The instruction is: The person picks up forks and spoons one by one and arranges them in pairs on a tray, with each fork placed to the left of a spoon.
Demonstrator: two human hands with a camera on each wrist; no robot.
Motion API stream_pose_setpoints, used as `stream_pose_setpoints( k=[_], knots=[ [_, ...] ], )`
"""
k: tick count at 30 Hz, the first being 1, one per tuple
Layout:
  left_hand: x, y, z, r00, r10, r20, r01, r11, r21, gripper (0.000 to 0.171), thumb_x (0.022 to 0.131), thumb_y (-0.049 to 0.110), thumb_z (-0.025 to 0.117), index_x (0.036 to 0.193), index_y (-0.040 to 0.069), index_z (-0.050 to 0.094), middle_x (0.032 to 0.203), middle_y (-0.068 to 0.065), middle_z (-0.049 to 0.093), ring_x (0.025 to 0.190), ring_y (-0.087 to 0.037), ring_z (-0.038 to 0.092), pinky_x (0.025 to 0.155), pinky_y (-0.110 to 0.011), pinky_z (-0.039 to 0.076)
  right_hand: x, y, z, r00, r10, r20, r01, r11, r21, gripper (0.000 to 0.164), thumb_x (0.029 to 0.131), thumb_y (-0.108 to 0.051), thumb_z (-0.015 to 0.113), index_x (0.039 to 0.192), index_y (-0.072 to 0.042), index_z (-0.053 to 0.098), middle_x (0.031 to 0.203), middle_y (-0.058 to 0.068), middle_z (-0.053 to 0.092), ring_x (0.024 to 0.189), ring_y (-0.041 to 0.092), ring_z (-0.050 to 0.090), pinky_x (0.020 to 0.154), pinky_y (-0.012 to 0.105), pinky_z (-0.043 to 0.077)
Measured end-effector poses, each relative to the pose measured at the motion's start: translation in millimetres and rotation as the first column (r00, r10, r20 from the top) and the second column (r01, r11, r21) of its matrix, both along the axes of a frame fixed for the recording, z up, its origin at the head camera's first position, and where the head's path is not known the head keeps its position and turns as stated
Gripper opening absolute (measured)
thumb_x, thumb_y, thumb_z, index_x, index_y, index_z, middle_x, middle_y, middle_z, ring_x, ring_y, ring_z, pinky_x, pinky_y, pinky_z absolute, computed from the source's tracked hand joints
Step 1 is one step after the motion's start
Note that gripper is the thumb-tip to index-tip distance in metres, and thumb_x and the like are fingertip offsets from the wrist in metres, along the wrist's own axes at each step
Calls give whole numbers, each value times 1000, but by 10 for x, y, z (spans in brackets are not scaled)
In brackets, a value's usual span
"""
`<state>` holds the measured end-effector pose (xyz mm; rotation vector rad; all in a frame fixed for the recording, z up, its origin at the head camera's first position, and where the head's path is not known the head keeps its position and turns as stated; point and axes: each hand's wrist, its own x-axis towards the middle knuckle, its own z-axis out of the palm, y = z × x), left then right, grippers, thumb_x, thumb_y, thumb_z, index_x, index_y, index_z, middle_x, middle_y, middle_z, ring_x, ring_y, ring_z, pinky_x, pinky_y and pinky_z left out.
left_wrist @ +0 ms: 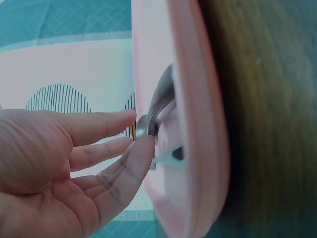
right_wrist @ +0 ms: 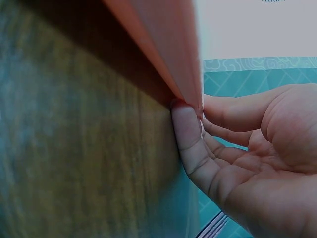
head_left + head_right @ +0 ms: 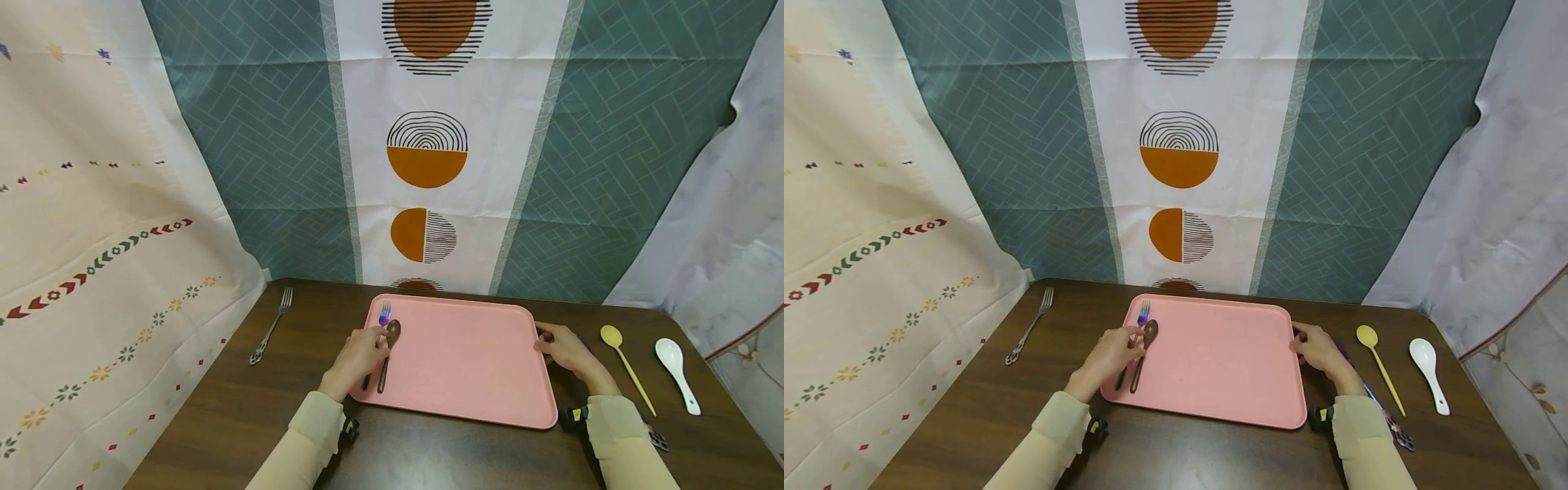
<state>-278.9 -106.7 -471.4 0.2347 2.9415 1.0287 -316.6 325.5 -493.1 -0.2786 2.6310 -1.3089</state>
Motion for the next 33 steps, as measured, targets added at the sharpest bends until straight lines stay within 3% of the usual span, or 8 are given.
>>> stream_pose_setpoints(
  k=[5, 12, 17, 22, 29, 33],
  knots=[
    [-20, -124, 29, 999, 0, -38, 1, 1000, 22, 30, 98, 6, 70, 128, 0, 69, 85, -7, 70, 63, -13, 62, 54, -28, 50, -4, 4, -11, 1000, -17, -3, 17, 1000, 5, 60, 98, 3, 57, 150, 21, 32, 99, 18, 59, 82, 24, 64, 68, 37, 61],
    [-40, -441, 49, 988, 79, -130, -80, 997, -3, 25, 99, 10, 70, 122, 3, 74, 108, -12, 75, 87, -21, 69, 75, -40, 59, 17, -7, -55, 1000, -8, 9, 8, 1000, -1, 60, 99, 3, 57, 150, 20, 32, 100, 18, 62, 82, 24, 67, 69, 37, 61],
    [-49, -614, 88, 985, 79, -153, -82, 996, -16, 25, 98, 11, 71, 122, 5, 74, 110, -11, 76, 93, -25, 71, 81, -46, 57, 23, 4, -42, 1000, -11, 0, 11, 1000, -3, 60, 99, 3, 57, 150, 20, 33, 99, 17, 62, 81, 25, 67, 69, 38, 61],
    [-59, -720, 156, 985, 73, -154, -79, 996, -33, 27, 99, 12, 69, 124, 4, 73, 114, -12, 75, 102, -30, 71, 88, -52, 55, 20, 20, -43, 1000, -20, -2, 20, 1000, 1, 59, 99, 2, 57, 150, 21, 33, 99, 18, 62, 81, 23, 67, 69, 37, 61],
    [-72, -892, 203, 992, 83, -91, -85, 996, -20, 27, 101, 13, 66, 127, 6, 72, 106, -9, 75, 81, -19, 66, 71, -40, 55, 33, -5, -15, 1000, -12, -15, 12, 1000, -21, 60, 97, 4, 57, 149, 21, 33, 96, 17, 61, 79, 23, 65, 67, 37, 61],
    [-75, -1035, 204, 992, 91, -93, -97, 993, -66, 27, 101, 12, 66, 126, 5, 72, 111, -12, 75, 86, -22, 67, 78, -46, 55, 22, -9, 1, 1000, -2, -25, 1, 1000, -21, 60, 98, 3, 57, 149, 21, 33, 95, 16, 60, 79, 23, 65, 67, 36, 61]
  ],
)
